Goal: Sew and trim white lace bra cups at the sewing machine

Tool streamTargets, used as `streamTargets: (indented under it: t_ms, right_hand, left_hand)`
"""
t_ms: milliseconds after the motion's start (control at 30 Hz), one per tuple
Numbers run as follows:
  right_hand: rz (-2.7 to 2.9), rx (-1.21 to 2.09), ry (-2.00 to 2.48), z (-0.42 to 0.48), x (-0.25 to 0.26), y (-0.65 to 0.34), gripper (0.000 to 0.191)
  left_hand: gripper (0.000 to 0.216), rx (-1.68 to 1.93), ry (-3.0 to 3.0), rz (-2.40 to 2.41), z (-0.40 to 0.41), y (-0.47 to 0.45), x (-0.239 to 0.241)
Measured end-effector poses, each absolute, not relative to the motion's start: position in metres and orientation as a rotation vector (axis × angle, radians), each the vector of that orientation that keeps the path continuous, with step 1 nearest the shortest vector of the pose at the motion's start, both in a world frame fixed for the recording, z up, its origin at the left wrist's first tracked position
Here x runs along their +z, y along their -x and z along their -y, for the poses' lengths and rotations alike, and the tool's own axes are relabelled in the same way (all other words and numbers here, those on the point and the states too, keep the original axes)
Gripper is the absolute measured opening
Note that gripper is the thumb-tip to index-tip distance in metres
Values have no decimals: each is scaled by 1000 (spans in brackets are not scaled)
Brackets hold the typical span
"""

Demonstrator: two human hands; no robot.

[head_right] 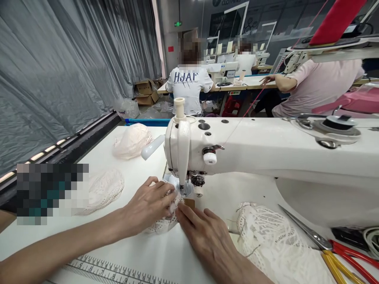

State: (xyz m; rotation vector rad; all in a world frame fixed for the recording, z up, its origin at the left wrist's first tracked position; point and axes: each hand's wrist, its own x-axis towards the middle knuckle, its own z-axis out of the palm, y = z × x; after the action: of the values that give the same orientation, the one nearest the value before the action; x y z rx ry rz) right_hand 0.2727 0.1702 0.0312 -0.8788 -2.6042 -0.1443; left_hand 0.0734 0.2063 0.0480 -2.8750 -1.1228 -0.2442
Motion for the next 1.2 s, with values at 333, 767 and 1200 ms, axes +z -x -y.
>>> streamTargets:
  t_ms: [333,767,1200]
  right_hand:
    - [2548,-166,948,-179,23,-272,34]
    - [2583,-191,940,-175,25,-272,34]
    - [2531,-220,896,-173,21,-272,33]
  left_hand:
    - [27,36,3005,1004,-255,-71,58]
    - [22,-481,3052,910,-229,-68,50]
    - [21,-484,2977,958,-215,-78,49]
